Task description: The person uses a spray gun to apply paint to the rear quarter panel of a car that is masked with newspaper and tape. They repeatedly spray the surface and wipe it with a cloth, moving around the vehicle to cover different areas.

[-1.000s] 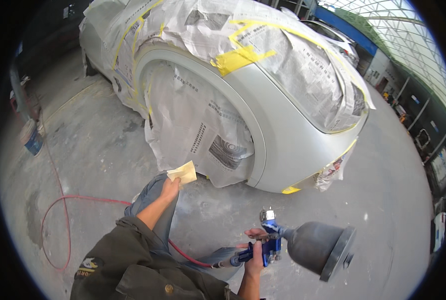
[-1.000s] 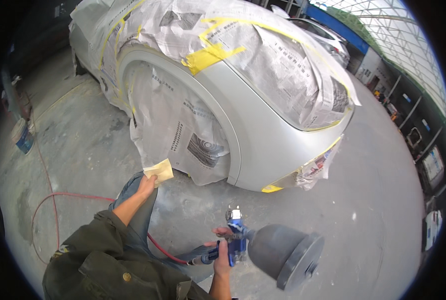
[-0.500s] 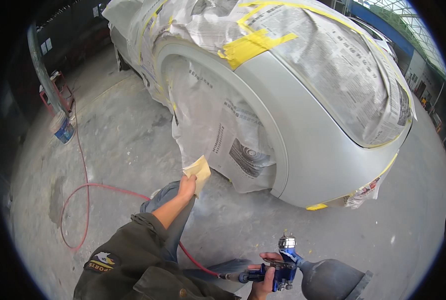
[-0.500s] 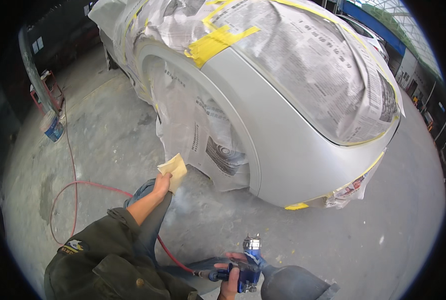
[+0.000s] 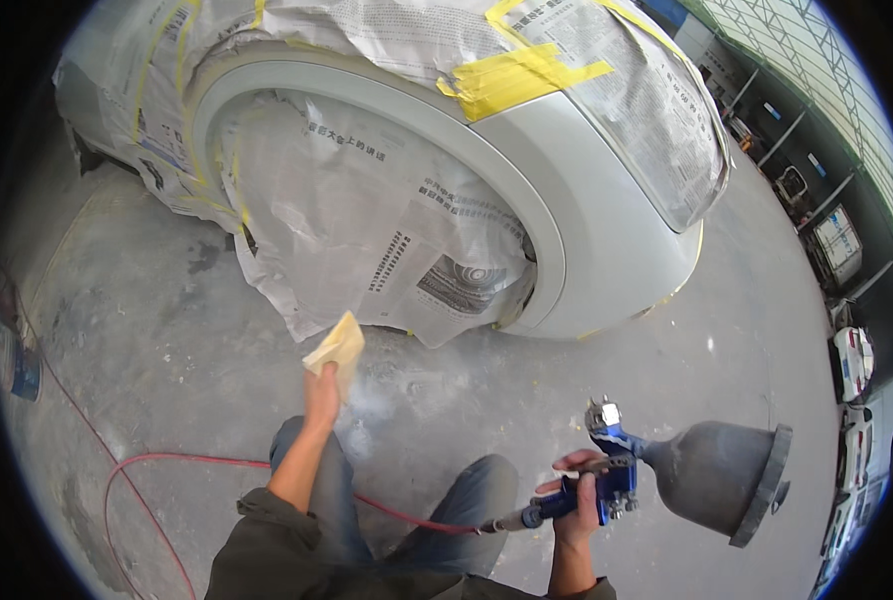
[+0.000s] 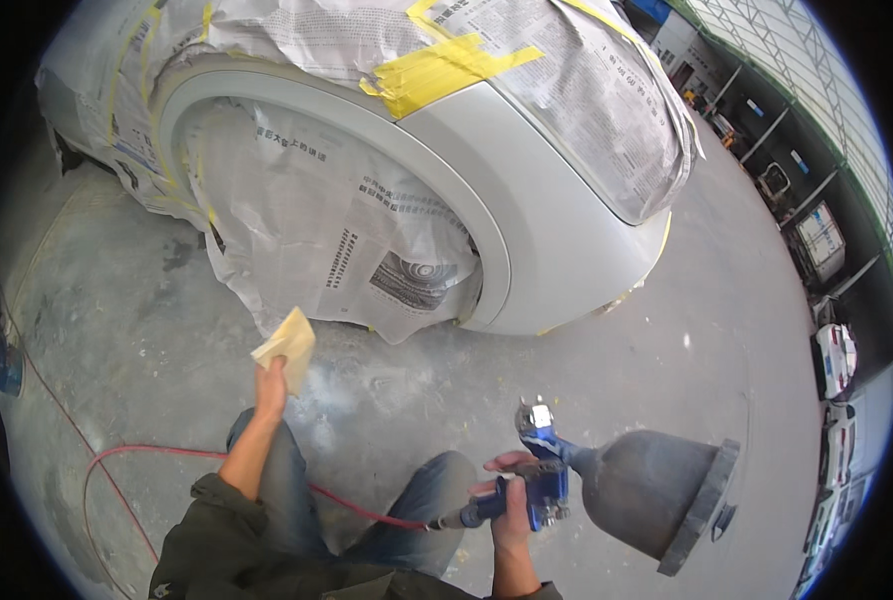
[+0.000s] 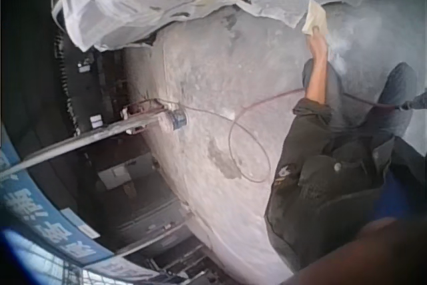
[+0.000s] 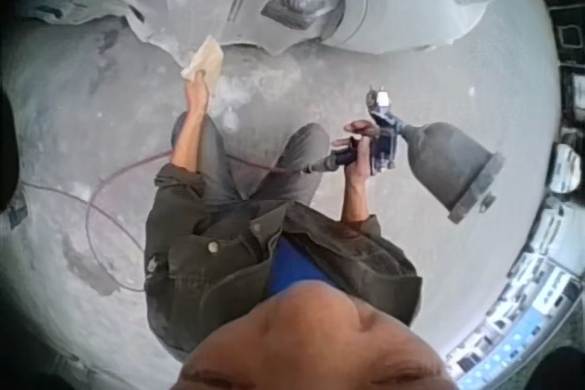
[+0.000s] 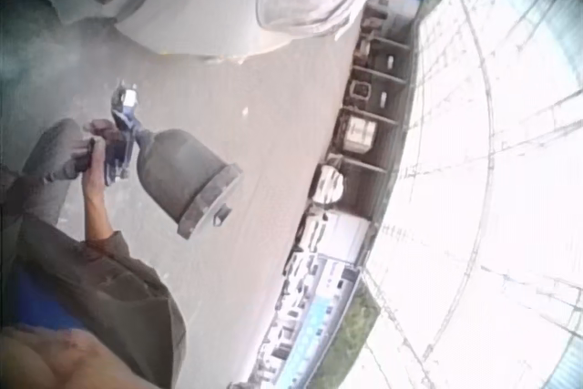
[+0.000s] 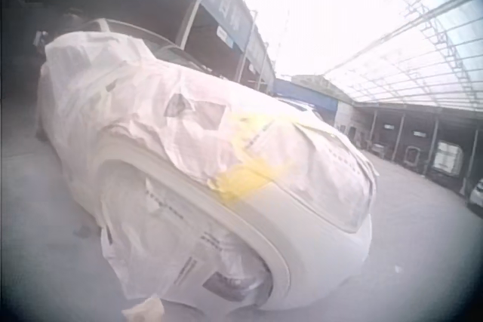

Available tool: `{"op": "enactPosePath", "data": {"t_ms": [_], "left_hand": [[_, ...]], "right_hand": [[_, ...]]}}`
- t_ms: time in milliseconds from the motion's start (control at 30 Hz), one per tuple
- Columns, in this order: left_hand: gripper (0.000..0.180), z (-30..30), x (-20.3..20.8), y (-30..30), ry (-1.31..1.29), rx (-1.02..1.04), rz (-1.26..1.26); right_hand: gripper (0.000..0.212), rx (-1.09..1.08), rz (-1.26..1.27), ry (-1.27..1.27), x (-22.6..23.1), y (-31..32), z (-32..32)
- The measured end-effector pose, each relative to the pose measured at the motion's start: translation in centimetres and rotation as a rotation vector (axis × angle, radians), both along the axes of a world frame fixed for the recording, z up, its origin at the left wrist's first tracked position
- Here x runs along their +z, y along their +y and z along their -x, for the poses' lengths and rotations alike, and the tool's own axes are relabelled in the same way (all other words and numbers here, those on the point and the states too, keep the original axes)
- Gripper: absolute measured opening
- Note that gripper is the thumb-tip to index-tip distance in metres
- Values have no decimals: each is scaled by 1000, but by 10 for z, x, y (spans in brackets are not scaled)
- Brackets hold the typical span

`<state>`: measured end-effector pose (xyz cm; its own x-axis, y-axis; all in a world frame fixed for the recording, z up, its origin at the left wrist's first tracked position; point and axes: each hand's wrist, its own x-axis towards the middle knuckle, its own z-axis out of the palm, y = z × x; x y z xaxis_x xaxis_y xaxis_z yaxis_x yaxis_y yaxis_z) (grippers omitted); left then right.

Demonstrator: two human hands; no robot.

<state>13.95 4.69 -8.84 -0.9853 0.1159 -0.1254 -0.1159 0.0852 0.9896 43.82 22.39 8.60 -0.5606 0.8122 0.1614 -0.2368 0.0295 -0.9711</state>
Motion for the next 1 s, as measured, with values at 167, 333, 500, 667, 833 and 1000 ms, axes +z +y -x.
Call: {"op": "enactPosePath", "data": {"t_ms": [167,333,500,667,833,1000], "left_hand": [[44,-27,95,-100,-108,139,49],[44,-150,217,-217,-189,346,111],[43,-328,331,-307,-313,532,192],[43,-482,393,-361,-312,601,218],[45,-608,415,-388,-254,637,193],[46,-725,437,-407,-292,803,51]], "right_hand": [[31,2,133,-33,48,-46,19],[25,-68,259,-111,142,-81,-2],[23,-113,378,-93,251,-100,-65],[23,-103,525,-17,304,-129,-161],[22,-103,543,25,329,-159,-274],[22,-44,497,7,353,-178,-372]]}}
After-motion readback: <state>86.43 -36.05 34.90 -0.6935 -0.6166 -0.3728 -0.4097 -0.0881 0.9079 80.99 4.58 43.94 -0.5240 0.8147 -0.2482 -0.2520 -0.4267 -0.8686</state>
